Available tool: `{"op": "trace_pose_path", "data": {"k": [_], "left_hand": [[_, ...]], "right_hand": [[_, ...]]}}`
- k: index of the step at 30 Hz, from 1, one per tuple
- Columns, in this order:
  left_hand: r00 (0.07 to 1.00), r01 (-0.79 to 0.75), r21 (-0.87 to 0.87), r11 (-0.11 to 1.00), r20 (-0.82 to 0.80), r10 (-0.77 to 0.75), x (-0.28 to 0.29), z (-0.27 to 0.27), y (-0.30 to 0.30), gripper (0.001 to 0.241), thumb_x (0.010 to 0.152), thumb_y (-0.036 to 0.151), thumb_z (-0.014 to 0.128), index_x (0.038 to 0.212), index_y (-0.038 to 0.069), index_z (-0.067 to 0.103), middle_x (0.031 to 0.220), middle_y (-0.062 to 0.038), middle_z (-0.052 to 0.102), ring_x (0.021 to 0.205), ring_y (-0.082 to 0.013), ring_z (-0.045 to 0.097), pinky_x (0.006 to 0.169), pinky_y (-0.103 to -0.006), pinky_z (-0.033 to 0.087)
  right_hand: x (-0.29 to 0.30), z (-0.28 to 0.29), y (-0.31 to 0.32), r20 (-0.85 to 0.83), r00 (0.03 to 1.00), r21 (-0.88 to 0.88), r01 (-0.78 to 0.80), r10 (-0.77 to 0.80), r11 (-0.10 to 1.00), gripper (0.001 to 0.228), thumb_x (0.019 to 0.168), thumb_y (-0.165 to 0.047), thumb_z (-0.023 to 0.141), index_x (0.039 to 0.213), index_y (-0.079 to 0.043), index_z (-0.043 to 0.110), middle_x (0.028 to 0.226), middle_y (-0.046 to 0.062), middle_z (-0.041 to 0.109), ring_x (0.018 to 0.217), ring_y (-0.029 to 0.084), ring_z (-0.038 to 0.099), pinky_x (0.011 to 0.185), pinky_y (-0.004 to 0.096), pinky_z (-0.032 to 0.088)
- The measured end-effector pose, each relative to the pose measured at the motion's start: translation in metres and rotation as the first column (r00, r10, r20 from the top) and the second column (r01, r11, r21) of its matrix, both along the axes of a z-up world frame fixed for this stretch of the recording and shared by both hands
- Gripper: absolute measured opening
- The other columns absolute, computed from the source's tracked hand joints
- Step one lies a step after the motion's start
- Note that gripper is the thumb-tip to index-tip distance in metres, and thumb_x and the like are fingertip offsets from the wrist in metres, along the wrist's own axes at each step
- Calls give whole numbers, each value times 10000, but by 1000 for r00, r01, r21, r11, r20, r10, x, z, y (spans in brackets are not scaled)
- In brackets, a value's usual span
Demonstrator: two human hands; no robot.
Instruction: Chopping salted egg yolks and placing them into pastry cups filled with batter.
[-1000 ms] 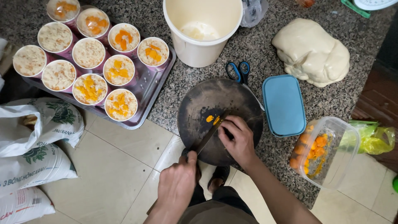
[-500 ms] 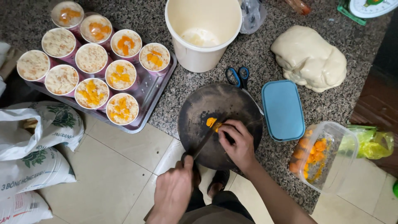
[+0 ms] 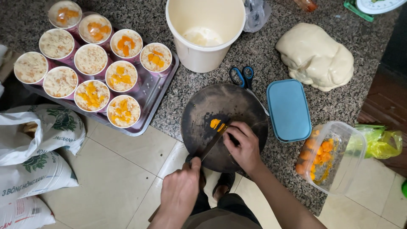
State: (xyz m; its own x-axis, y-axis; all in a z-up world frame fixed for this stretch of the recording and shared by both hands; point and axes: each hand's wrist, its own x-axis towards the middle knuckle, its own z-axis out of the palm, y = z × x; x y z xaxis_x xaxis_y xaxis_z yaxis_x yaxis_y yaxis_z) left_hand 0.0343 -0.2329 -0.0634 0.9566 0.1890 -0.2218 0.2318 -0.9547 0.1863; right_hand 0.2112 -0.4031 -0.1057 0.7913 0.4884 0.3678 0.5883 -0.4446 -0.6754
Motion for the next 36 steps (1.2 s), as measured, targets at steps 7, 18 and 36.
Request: {"op": "trace_pose_path", "data": {"k": [7,18,36], "left_hand": [[999,-26,-35,999,45,27,22,-19,-9,207,979,69,650,1185,60,647,757,-136,800,496,-305,783,460,-464,611],[999,29,-21,999,-42,-29,5,19,0,159,998,27,672,1151,45,633,756,-90,761,447,-223,736,386,-404,586],[999,-11,-101,995,-45,6,15,-20,-3,244,973,31,629,1215,43,656,746,-144,793,510,-310,771,484,-499,625]], "right_hand": [[-1,2,1,-15,1000,-14,-1,1,1000,210,893,-1,857,1101,10,830,1246,111,776,1012,280,763,911,383,633],[-1,-17,-7,24,999,-22,31,-30,999,240,861,-11,893,1075,61,813,1245,165,770,996,309,766,889,382,644],[-1,-7,-3,4,1000,-45,9,-9,999,254,857,-1,860,1110,10,844,1251,123,784,1048,283,755,945,389,635]]}}
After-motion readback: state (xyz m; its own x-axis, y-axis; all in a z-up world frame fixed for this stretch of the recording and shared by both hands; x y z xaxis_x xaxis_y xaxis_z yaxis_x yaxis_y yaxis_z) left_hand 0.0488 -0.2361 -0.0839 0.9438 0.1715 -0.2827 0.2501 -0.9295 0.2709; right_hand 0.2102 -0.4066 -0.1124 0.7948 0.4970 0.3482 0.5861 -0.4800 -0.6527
